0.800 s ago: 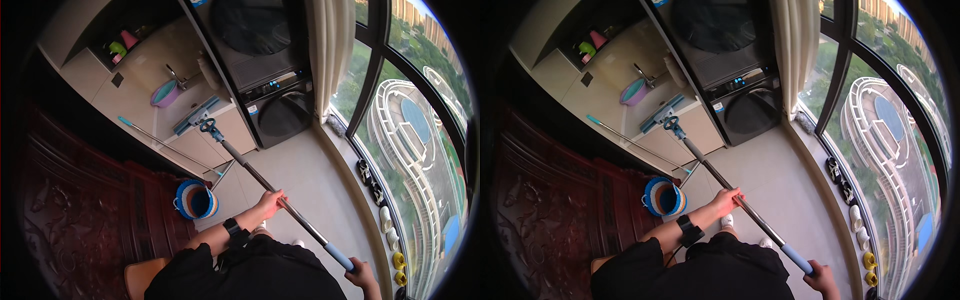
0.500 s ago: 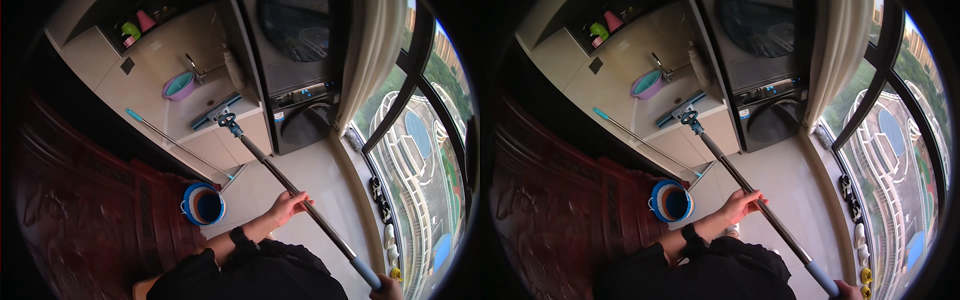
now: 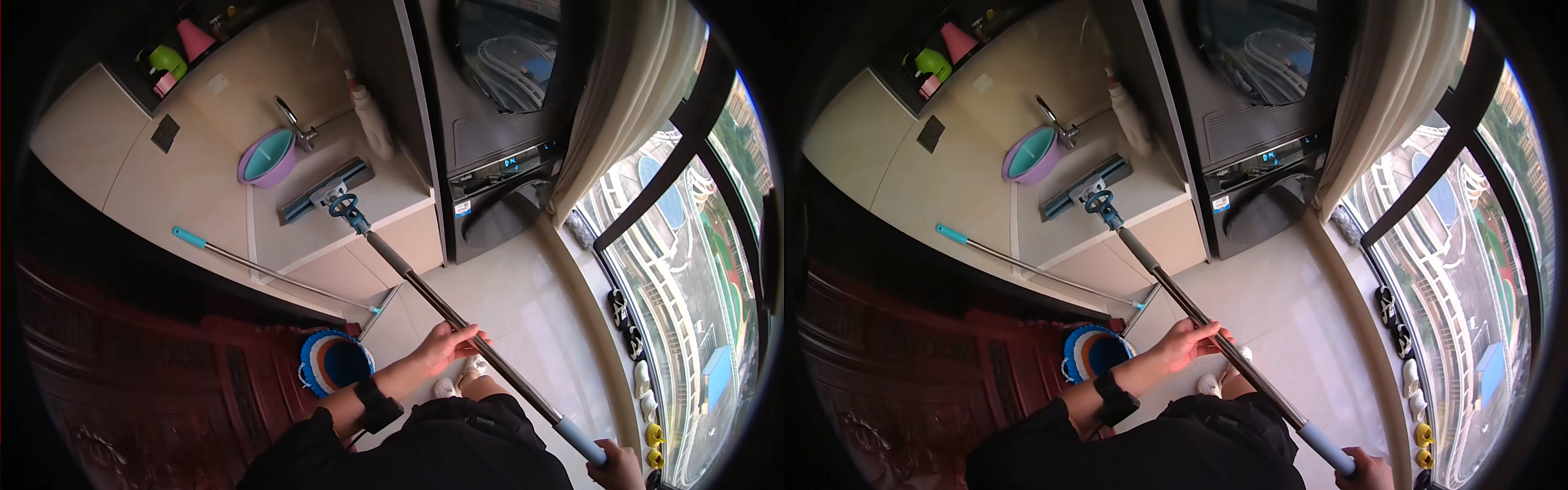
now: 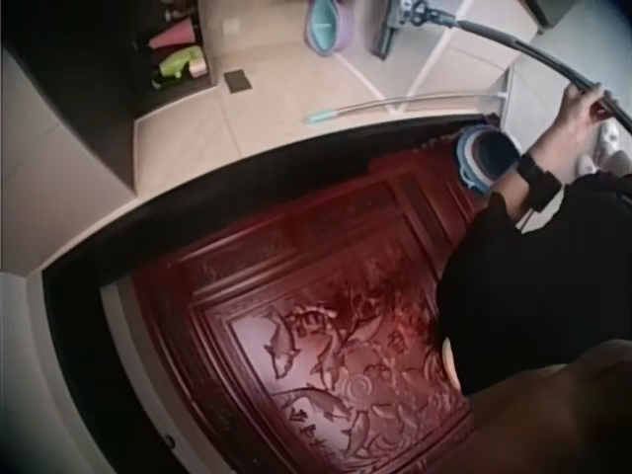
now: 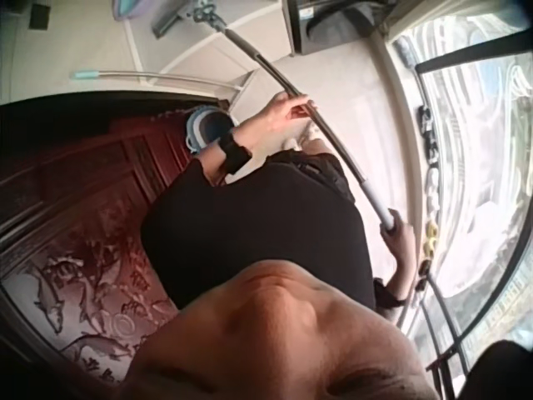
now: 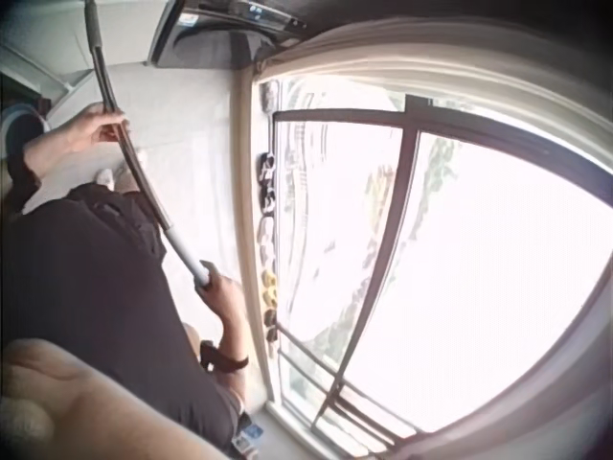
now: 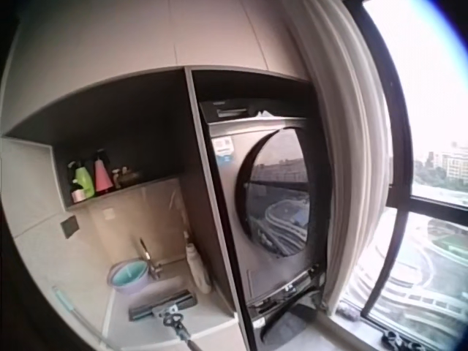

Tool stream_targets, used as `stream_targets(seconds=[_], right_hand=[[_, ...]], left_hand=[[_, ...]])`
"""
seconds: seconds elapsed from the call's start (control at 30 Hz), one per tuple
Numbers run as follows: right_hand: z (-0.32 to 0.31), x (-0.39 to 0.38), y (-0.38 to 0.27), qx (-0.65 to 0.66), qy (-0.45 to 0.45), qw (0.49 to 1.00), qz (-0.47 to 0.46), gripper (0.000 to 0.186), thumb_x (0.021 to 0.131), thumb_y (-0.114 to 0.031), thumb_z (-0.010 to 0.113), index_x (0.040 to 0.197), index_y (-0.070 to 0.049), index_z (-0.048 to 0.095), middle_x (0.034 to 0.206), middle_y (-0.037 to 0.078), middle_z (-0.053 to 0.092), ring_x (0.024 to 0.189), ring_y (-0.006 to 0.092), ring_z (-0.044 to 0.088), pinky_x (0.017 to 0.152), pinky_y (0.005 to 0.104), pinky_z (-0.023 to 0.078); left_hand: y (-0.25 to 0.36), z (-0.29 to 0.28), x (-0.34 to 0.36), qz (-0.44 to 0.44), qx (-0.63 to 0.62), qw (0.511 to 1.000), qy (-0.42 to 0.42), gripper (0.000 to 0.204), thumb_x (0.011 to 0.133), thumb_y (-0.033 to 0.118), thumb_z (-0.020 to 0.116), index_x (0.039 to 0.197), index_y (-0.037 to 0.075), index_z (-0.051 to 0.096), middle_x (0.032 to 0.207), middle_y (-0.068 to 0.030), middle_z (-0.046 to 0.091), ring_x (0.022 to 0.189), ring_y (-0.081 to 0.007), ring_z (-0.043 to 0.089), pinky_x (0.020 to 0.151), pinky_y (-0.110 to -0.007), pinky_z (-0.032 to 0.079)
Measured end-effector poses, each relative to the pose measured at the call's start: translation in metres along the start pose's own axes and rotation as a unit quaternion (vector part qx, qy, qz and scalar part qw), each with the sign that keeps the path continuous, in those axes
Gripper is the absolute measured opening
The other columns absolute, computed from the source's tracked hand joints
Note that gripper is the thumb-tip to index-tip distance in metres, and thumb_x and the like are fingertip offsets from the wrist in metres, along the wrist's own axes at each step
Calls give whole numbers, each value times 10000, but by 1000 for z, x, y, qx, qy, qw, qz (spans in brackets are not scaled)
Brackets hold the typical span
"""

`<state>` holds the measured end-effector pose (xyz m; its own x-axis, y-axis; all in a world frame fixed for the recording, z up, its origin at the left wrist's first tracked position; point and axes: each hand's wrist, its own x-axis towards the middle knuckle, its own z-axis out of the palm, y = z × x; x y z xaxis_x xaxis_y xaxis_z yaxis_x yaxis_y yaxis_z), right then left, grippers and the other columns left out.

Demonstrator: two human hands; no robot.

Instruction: Cleaning a large window using a squeegee on an extension pole.

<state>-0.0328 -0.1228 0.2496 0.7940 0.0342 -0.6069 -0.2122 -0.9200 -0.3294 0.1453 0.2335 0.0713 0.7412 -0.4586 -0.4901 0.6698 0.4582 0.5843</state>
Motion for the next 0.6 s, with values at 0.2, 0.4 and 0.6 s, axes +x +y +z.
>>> stream_targets(seconds=[0.2,0.4,0.6], right_hand=[[-8,83,-4,-2,55,998,-15,281,646,-190,708,895,-86,633,679,146,630,668,343,628,620,402,509],[-60,127,-40,-75,146,986,-8,248,616,-94,640,865,-100,636,711,139,631,685,335,622,621,412,501],[-88,128,-76,-177,215,960,36,342,806,-6,517,1116,-120,607,879,148,592,711,294,599,577,417,459]], left_hand=[[78,-47,30,-107,292,950,22,387,941,415,463,990,46,569,914,-80,658,854,-155,654,687,-259,517],[193,-167,69,216,353,882,226,235,906,251,557,1045,62,579,962,-54,649,855,-116,600,724,-247,476],[334,-268,115,339,303,800,391,368,898,88,510,1252,-7,468,1207,-129,558,1120,-187,525,957,-281,386]])
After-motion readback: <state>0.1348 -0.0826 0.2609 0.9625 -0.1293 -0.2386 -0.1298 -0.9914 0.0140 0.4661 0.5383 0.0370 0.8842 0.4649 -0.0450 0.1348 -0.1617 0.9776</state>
